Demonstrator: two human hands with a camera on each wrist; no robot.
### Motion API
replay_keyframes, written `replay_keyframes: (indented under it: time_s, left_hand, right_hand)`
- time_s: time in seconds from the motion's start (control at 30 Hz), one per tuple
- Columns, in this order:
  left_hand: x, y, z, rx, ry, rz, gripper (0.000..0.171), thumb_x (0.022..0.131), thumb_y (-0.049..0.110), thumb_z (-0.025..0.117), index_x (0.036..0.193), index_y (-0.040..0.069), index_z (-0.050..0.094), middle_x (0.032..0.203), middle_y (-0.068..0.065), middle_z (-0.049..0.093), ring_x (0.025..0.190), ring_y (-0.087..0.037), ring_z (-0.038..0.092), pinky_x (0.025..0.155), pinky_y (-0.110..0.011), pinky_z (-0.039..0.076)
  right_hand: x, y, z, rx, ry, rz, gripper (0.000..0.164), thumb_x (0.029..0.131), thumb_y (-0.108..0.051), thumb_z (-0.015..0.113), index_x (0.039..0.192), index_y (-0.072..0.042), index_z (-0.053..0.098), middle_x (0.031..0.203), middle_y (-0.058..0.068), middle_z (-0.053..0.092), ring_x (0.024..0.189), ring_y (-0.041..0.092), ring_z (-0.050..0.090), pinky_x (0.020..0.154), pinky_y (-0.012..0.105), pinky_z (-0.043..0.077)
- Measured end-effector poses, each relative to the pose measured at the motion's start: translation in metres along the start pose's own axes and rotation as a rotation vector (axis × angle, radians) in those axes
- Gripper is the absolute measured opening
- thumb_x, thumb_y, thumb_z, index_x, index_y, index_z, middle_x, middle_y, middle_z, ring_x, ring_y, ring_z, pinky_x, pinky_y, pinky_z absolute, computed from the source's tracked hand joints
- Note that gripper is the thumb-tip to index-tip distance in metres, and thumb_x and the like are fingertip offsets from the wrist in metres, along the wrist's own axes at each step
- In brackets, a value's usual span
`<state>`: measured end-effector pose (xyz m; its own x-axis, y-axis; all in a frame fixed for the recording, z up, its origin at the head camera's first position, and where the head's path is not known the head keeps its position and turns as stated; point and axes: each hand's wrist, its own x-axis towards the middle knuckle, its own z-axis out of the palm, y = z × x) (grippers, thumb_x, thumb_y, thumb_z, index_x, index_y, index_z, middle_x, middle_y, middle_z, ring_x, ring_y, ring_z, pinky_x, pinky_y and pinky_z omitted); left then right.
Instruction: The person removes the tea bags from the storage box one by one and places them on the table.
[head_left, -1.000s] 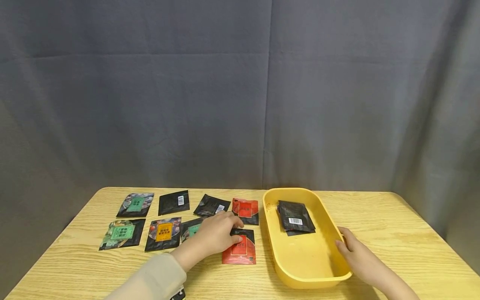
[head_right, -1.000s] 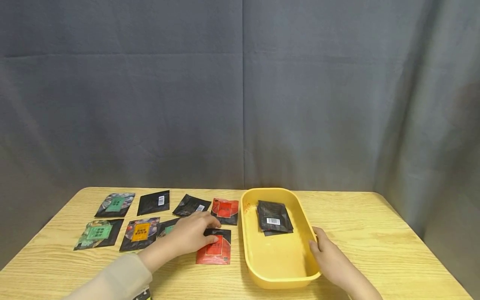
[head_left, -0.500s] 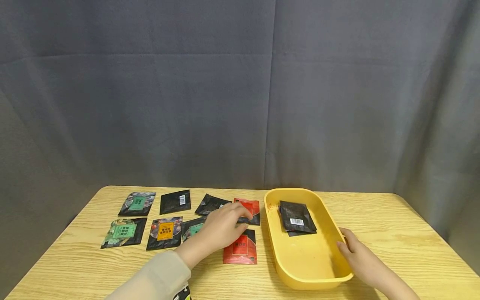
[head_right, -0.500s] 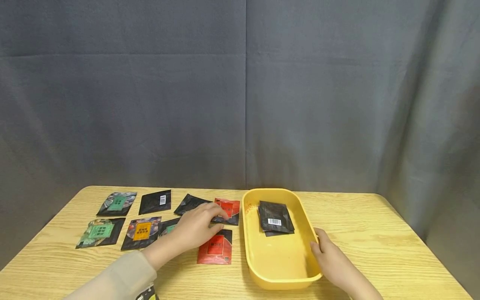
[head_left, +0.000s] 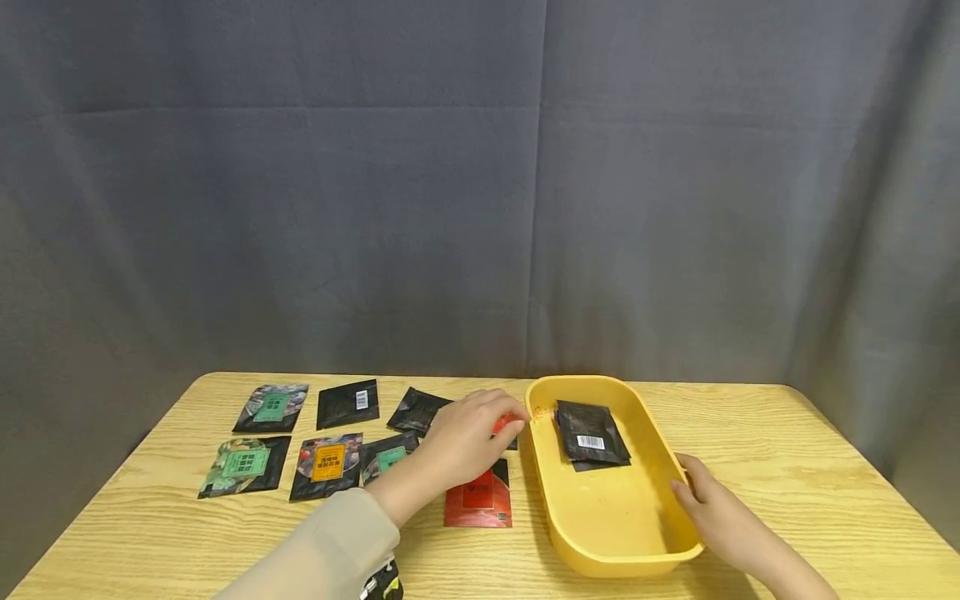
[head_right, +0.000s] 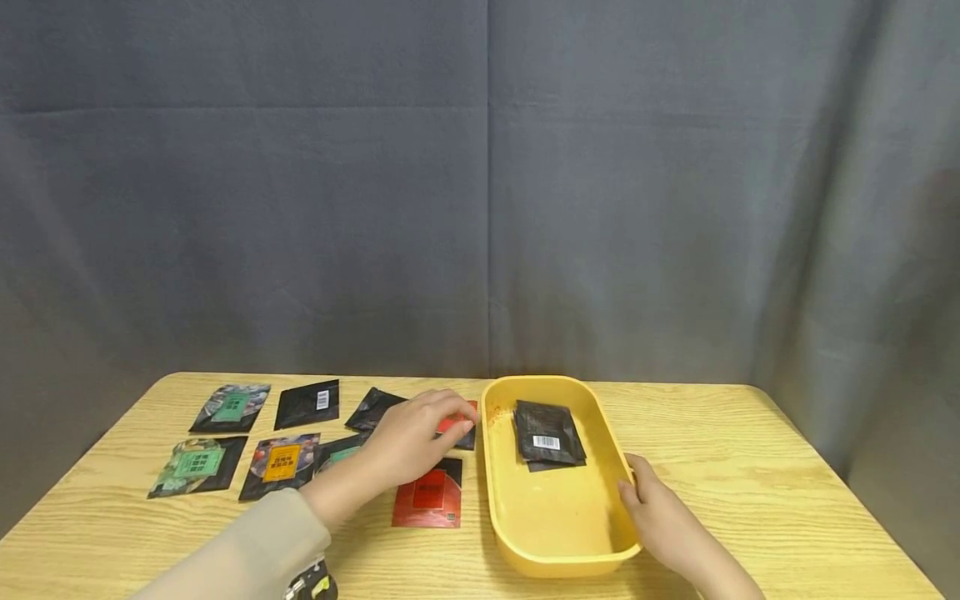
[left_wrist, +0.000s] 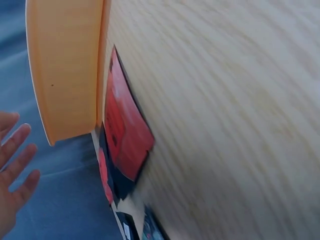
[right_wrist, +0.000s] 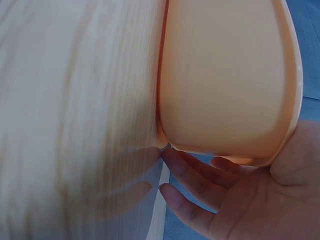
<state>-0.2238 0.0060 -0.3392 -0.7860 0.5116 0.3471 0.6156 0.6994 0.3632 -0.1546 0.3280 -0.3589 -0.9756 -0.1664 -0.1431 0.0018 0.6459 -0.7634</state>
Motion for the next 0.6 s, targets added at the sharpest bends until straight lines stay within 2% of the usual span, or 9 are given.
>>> replay_keyframes:
  time_s: [0.13,0.27,0.4,0.5,0.6]
  left_hand:
    - [0.005,0.004,0.000,0.005,-0.003,0.032,0.019,0.101,0.030,0.060,0.116,0.025,0.069,0.119,0.010,0.065,0.112,-0.013,0.060,0.088,-0.036,0.051]
    - [0.012,0.007,0.003,0.009,-0.024,0.077,0.019,0.100,0.027,0.060,0.116,0.023,0.069,0.118,0.008,0.065,0.101,-0.011,0.061,0.086,-0.032,0.050]
    - [0.017,0.012,0.008,0.015,-0.073,0.107,0.020,0.101,0.027,0.059,0.118,0.024,0.069,0.121,0.008,0.065,0.108,-0.011,0.060,0.091,-0.031,0.049]
    - [0.021,0.018,0.011,0.012,-0.099,0.137,0.021,0.101,0.028,0.059,0.118,0.025,0.069,0.123,0.009,0.065,0.119,-0.013,0.057,0.099,-0.032,0.046]
    - [0.024,0.025,0.015,0.014,-0.106,0.176,0.021,0.101,0.027,0.059,0.119,0.025,0.070,0.122,0.010,0.065,0.123,-0.013,0.055,0.105,-0.032,0.042]
  right_hand:
    - [-0.001,0.000,0.001,-0.013,0.009,-0.012,0.044,0.107,-0.007,0.037,0.144,0.013,0.023,0.127,0.026,0.055,0.109,0.032,0.061,0.086,0.043,0.053]
    - [-0.001,-0.001,0.002,-0.016,0.023,-0.019,0.043,0.107,-0.005,0.037,0.143,0.013,0.024,0.125,0.025,0.056,0.107,0.031,0.061,0.084,0.040,0.053]
    - [-0.002,-0.001,0.003,-0.013,0.028,-0.017,0.042,0.106,-0.005,0.038,0.143,0.012,0.025,0.123,0.024,0.056,0.104,0.029,0.062,0.081,0.037,0.053]
    - [-0.002,-0.001,0.002,-0.022,0.027,-0.008,0.043,0.107,-0.007,0.038,0.144,0.012,0.025,0.125,0.024,0.056,0.106,0.030,0.061,0.084,0.040,0.053]
    - [-0.001,0.000,0.001,-0.028,0.021,-0.008,0.044,0.107,-0.008,0.037,0.144,0.012,0.024,0.127,0.026,0.055,0.109,0.032,0.061,0.086,0.044,0.053]
